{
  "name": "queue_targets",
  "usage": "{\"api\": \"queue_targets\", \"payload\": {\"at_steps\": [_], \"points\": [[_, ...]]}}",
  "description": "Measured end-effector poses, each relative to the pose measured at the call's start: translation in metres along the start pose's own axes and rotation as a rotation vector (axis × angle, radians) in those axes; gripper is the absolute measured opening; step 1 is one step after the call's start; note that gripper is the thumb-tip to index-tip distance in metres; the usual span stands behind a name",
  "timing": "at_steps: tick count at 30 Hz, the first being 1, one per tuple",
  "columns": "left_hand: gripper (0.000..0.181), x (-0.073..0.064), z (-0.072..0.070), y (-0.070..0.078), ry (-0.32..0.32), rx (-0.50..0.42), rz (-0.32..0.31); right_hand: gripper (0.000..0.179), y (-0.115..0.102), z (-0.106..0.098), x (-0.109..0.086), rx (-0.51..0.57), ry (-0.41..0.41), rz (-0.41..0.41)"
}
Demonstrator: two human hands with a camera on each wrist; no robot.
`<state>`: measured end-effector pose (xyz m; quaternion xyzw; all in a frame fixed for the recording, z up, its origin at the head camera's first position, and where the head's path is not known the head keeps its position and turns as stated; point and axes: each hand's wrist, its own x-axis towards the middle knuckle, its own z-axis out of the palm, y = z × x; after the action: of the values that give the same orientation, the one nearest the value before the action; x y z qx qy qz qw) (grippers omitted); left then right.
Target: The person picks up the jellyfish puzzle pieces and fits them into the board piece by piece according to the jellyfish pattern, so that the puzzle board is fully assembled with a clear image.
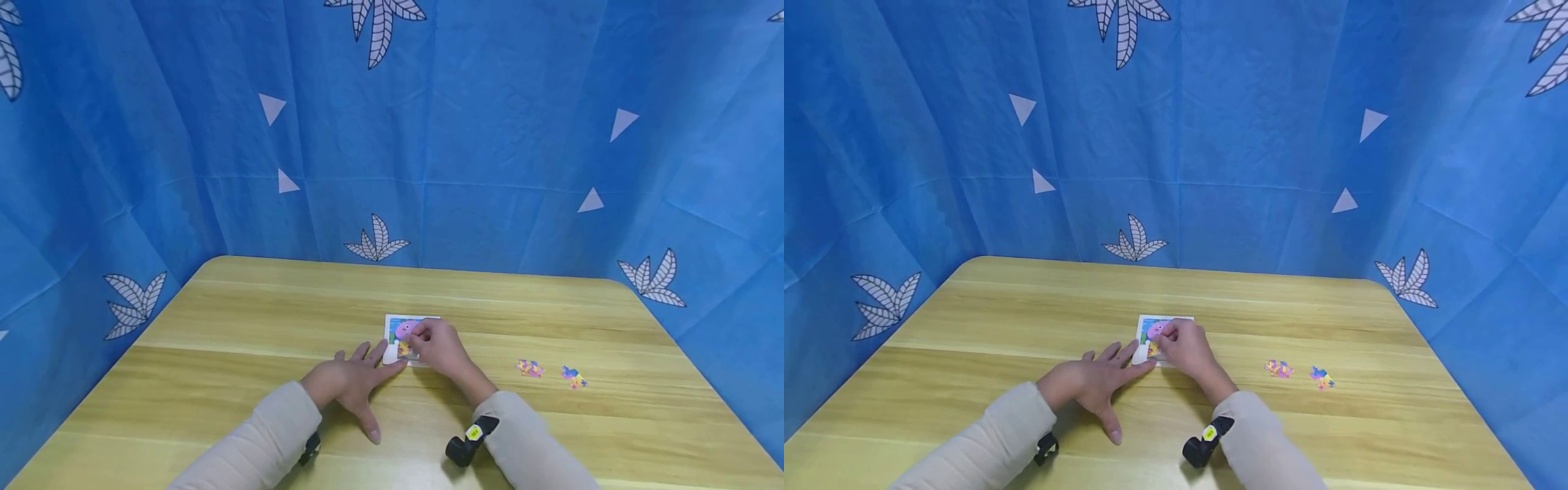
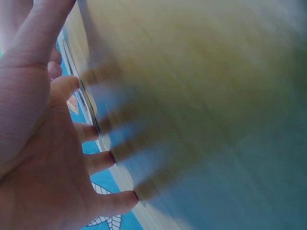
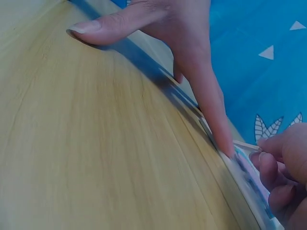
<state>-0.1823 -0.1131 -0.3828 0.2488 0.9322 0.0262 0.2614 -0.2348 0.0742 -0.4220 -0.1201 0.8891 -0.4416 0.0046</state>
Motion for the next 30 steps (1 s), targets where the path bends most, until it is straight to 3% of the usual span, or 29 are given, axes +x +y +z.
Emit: {"api": "queue_targets", "payload": {"at_steps": [8,18,30], "points": [[0.119,-0.001,0.0,-0.001,0.001,0.017,0.001,0.007,-0.003,0.008,0.004,0.0,-0.043,0.016],[0.12,0.001,0.0,-0.001,0.0,0.033,-0.001,0.007,-0.001,0.014,0.004,-0.002,-0.032,-0.054],[0.12,0.004,0.002,-0.002,-0.015,0.021,-0.007,0.011,-0.002,0.02,0.008,-0.035,-0.036,-0.008]]}}
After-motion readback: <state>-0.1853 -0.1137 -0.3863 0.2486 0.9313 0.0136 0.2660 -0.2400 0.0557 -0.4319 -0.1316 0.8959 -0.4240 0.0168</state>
